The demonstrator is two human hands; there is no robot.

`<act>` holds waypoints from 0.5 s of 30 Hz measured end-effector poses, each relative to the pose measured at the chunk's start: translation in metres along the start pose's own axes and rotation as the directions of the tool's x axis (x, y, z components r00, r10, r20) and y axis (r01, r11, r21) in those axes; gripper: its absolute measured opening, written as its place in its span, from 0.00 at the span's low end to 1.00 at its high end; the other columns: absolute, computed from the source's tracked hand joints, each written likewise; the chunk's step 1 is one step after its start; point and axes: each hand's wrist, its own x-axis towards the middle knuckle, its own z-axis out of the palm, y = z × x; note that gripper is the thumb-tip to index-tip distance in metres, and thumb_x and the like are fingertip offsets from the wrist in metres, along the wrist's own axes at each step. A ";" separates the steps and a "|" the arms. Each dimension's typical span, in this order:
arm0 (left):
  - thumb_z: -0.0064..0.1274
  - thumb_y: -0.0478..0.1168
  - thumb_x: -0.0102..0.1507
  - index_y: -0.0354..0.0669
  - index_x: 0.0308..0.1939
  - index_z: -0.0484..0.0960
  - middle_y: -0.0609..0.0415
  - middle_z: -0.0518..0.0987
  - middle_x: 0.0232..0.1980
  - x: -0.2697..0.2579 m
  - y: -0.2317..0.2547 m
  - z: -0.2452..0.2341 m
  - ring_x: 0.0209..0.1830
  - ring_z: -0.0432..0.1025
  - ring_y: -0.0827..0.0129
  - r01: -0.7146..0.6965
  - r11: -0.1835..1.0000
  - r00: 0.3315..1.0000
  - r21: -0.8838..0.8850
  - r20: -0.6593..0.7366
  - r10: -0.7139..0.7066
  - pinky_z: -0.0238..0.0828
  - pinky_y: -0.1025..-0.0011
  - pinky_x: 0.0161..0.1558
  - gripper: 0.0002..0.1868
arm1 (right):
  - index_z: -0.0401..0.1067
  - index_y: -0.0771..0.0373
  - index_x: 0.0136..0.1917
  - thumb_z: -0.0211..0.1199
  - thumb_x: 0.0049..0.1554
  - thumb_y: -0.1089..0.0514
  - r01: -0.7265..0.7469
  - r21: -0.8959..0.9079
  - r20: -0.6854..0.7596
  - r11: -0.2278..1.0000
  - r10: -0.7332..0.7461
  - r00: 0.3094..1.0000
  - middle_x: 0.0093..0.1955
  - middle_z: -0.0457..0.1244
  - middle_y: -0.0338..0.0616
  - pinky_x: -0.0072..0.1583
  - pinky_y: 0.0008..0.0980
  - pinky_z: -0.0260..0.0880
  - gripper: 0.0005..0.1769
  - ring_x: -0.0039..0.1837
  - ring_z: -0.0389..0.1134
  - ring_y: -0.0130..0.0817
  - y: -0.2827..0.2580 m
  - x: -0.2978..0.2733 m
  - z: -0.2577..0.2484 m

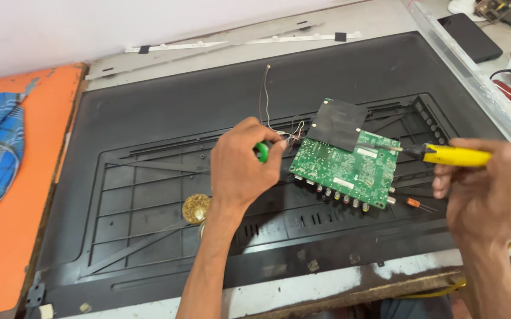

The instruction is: The person handles a green circuit board, flips it over, and uses a soldering iron to apply solder to several points on the board. They also use solder wire and a small orange component during the process.

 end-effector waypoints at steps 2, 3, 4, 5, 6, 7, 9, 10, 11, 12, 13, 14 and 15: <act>0.63 0.37 0.56 0.41 0.30 0.84 0.56 0.77 0.30 0.003 -0.002 0.011 0.25 0.73 0.64 0.008 0.999 0.999 -0.031 0.054 -0.006 0.65 0.68 0.28 0.04 | 0.68 0.79 0.49 0.48 0.80 0.50 -0.047 0.003 -0.024 0.999 0.047 0.999 0.38 0.64 0.60 0.36 0.28 0.65 0.29 0.35 0.65 0.38 0.004 0.019 0.002; 0.62 0.36 0.55 0.41 0.29 0.84 0.56 0.77 0.30 0.002 -0.004 0.013 0.24 0.72 0.64 0.014 0.999 0.998 -0.040 0.063 -0.011 0.65 0.68 0.28 0.03 | 0.69 0.79 0.47 0.48 0.80 0.51 -0.063 -0.002 -0.028 0.998 0.063 0.998 0.35 0.63 0.58 0.34 0.26 0.63 0.29 0.32 0.64 0.36 0.005 0.026 0.005; 0.62 0.36 0.55 0.41 0.29 0.84 0.56 0.77 0.29 0.000 -0.005 0.015 0.23 0.72 0.64 0.020 0.999 0.997 -0.049 0.073 -0.016 0.65 0.68 0.27 0.03 | 0.69 0.79 0.46 0.50 0.80 0.51 -0.062 -0.019 -0.019 0.998 0.061 0.998 0.34 0.62 0.57 0.33 0.26 0.61 0.29 0.30 0.62 0.35 0.007 0.032 0.009; 0.62 0.35 0.54 0.41 0.28 0.84 0.56 0.77 0.29 -0.003 -0.006 0.016 0.23 0.72 0.64 0.025 0.998 0.996 -0.057 0.083 -0.021 0.65 0.68 0.27 0.02 | 0.70 0.79 0.46 0.50 0.79 0.51 -0.072 -0.032 -0.020 0.997 0.072 0.997 0.33 0.62 0.56 0.32 0.25 0.60 0.29 0.30 0.61 0.34 0.009 0.035 0.014; 0.62 0.35 0.55 0.41 0.28 0.84 0.56 0.76 0.28 -0.006 -0.006 0.016 0.23 0.72 0.64 0.021 0.998 0.997 -0.058 0.079 -0.016 0.64 0.68 0.27 0.03 | 0.70 0.79 0.46 0.51 0.79 0.51 -0.084 -0.045 -0.022 0.995 0.083 0.996 0.33 0.62 0.55 0.31 0.24 0.59 0.29 0.29 0.61 0.32 0.010 0.038 0.017; 0.62 0.35 0.55 0.41 0.28 0.84 0.56 0.76 0.28 -0.009 -0.007 0.016 0.23 0.71 0.64 0.016 0.998 0.997 -0.058 0.076 -0.011 0.64 0.68 0.26 0.03 | 0.70 0.78 0.46 0.51 0.78 0.51 -0.108 -0.052 -0.035 0.993 0.106 0.994 0.33 0.62 0.54 0.31 0.24 0.59 0.28 0.29 0.61 0.32 0.011 0.039 0.021; 0.62 0.35 0.55 0.40 0.28 0.83 0.55 0.75 0.27 -0.015 -0.006 0.016 0.22 0.71 0.64 0.025 0.998 0.998 -0.049 0.066 -0.022 0.63 0.67 0.26 0.03 | 0.71 0.78 0.46 0.51 0.78 0.51 -0.153 -0.065 -0.063 0.986 0.149 0.987 0.33 0.63 0.53 0.31 0.24 0.58 0.28 0.28 0.60 0.31 0.012 0.040 0.027; 0.62 0.35 0.54 0.40 0.28 0.84 0.55 0.75 0.27 -0.018 -0.005 0.016 0.22 0.71 0.64 0.038 0.998 0.998 -0.040 0.058 -0.036 0.63 0.67 0.26 0.03 | 0.71 0.78 0.46 0.52 0.78 0.51 -0.173 -0.070 -0.080 0.982 0.167 0.983 0.32 0.62 0.52 0.31 0.25 0.58 0.28 0.27 0.59 0.30 0.012 0.040 0.030; 0.63 0.35 0.54 0.40 0.28 0.84 0.56 0.75 0.27 -0.019 -0.005 0.016 0.22 0.70 0.64 0.051 0.998 0.998 -0.030 0.050 -0.049 0.62 0.67 0.25 0.03 | 0.71 0.78 0.45 0.53 0.78 0.50 -0.193 -0.075 -0.096 0.978 0.185 0.978 0.31 0.62 0.52 0.32 0.26 0.57 0.28 0.26 0.59 0.30 0.012 0.040 0.033; 0.63 0.35 0.54 0.40 0.29 0.84 0.56 0.75 0.27 -0.021 -0.005 0.017 0.22 0.71 0.65 0.050 0.998 0.997 -0.033 0.055 -0.049 0.63 0.68 0.25 0.03 | 0.70 0.77 0.44 0.53 0.77 0.50 -0.197 -0.069 -0.098 0.978 0.190 0.977 0.30 0.61 0.51 0.31 0.25 0.56 0.28 0.26 0.58 0.30 0.011 0.040 0.035; 0.62 0.35 0.55 0.40 0.29 0.83 0.56 0.76 0.28 -0.022 -0.005 0.019 0.22 0.71 0.65 0.050 0.998 0.997 -0.035 0.060 -0.048 0.63 0.68 0.25 0.03 | 0.70 0.76 0.43 0.52 0.77 0.50 -0.201 -0.062 -0.100 0.978 0.194 0.976 0.29 0.60 0.50 0.31 0.25 0.56 0.28 0.25 0.57 0.29 0.010 0.039 0.036; 0.62 0.35 0.55 0.40 0.29 0.83 0.56 0.76 0.29 -0.023 -0.004 0.021 0.22 0.71 0.65 0.047 0.998 0.997 -0.040 0.063 -0.045 0.63 0.69 0.25 0.03 | 0.69 0.76 0.43 0.52 0.76 0.49 -0.202 -0.058 -0.102 0.978 0.195 0.975 0.28 0.59 0.49 0.31 0.24 0.55 0.28 0.25 0.57 0.29 0.008 0.040 0.037; 0.63 0.35 0.55 0.40 0.30 0.84 0.56 0.76 0.29 -0.023 -0.003 0.022 0.22 0.71 0.65 0.057 0.997 0.996 -0.042 0.070 -0.054 0.63 0.69 0.25 0.03 | 0.69 0.75 0.43 0.52 0.76 0.49 -0.195 -0.078 -0.091 0.978 0.188 0.978 0.28 0.58 0.49 0.30 0.24 0.54 0.28 0.24 0.56 0.29 0.006 0.040 0.038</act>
